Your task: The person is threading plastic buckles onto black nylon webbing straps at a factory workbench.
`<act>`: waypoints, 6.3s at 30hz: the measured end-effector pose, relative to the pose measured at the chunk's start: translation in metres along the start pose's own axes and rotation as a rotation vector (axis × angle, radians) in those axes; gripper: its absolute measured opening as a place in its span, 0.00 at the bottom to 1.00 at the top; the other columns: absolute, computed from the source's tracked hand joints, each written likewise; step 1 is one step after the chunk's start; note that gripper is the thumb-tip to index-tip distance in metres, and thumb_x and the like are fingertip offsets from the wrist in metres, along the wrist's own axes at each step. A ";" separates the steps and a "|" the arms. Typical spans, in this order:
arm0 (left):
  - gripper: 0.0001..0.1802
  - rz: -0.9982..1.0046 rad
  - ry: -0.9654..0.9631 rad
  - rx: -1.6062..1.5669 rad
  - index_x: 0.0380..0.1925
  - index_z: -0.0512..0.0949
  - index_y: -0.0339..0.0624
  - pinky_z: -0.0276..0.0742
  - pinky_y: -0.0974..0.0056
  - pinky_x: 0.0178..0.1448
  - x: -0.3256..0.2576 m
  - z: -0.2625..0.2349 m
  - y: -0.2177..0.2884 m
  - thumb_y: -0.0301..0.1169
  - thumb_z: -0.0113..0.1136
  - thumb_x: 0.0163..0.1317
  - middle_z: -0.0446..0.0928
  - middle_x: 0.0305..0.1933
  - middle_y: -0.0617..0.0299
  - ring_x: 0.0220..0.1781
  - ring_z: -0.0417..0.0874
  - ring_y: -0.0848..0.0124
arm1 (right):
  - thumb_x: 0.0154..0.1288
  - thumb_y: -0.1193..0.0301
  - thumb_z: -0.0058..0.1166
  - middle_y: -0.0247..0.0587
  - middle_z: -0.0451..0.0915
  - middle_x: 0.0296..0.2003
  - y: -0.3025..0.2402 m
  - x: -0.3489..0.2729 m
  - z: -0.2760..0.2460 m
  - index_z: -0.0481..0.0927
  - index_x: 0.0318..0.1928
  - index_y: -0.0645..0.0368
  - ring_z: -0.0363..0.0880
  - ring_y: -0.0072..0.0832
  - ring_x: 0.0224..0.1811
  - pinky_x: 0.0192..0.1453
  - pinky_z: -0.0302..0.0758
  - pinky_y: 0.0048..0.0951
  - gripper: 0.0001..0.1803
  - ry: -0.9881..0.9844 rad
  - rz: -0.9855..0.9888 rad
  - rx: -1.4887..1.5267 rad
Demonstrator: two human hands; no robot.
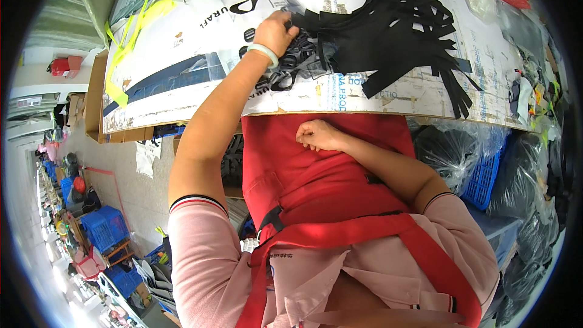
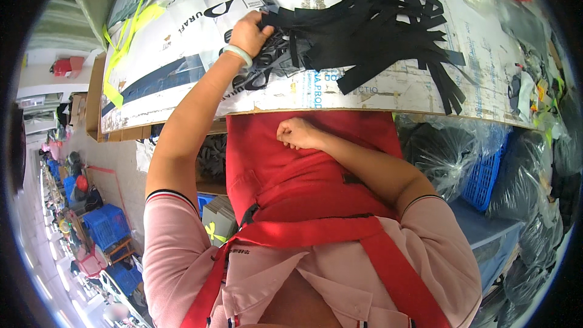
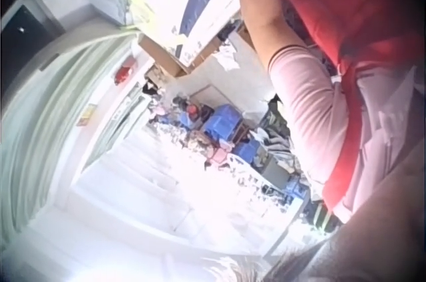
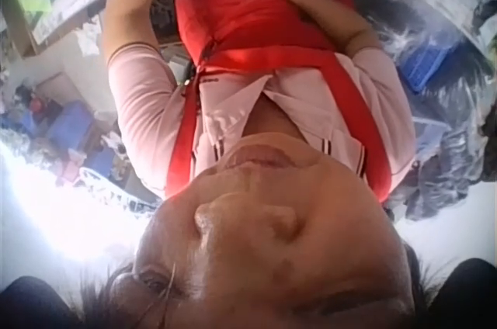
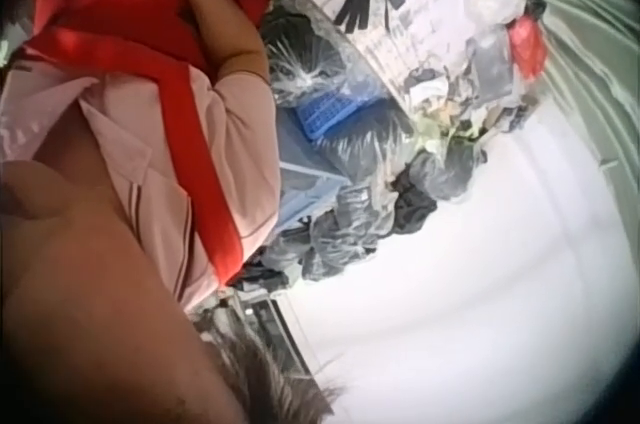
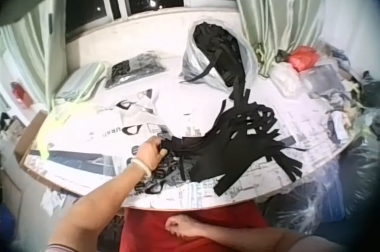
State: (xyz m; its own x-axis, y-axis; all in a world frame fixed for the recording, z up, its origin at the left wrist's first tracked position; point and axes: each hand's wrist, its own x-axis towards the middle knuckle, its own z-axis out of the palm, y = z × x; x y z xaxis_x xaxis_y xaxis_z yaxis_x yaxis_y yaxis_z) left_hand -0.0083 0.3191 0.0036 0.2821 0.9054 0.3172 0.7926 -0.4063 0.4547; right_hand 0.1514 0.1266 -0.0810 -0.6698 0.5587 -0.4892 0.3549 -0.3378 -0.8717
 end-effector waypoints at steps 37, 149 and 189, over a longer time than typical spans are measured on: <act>0.26 -0.862 0.003 -2.261 0.43 0.74 0.37 0.51 0.74 0.13 -0.281 -0.033 0.114 0.50 0.38 0.71 0.73 0.33 0.57 0.15 0.61 0.75 | 0.66 0.71 0.54 0.36 0.81 0.38 -0.053 -0.111 0.025 0.78 0.42 0.63 0.78 0.21 0.43 0.49 0.74 0.24 0.09 -0.335 -0.181 -0.027; 0.07 -0.399 0.277 -0.605 0.34 0.82 0.35 0.70 0.71 0.33 -0.262 -0.064 0.142 0.20 0.65 0.53 0.78 0.29 0.63 0.29 0.75 0.77 | 0.68 0.66 0.53 0.20 0.72 0.21 -0.096 -0.109 0.041 0.80 0.34 0.59 0.63 0.06 0.21 0.22 0.58 0.12 0.10 0.260 -0.218 0.297; 0.10 -0.750 0.282 -1.218 0.40 0.81 0.34 0.65 0.77 0.17 -0.277 -0.051 0.144 0.25 0.64 0.59 0.76 0.20 0.64 0.16 0.72 0.81 | 0.65 0.61 0.57 0.27 0.72 0.17 -0.081 -0.102 0.039 0.76 0.26 0.58 0.68 0.12 0.16 0.19 0.63 0.18 0.15 0.169 -0.169 0.013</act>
State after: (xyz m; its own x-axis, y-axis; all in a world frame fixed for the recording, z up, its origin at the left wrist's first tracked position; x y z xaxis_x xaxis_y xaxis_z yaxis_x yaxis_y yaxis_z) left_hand 0.0000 0.0041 0.0236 -0.2102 0.9519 -0.2231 -0.2769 0.1609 0.9473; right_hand 0.1654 0.0681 0.0408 -0.5997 0.7267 -0.3352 0.2381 -0.2379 -0.9417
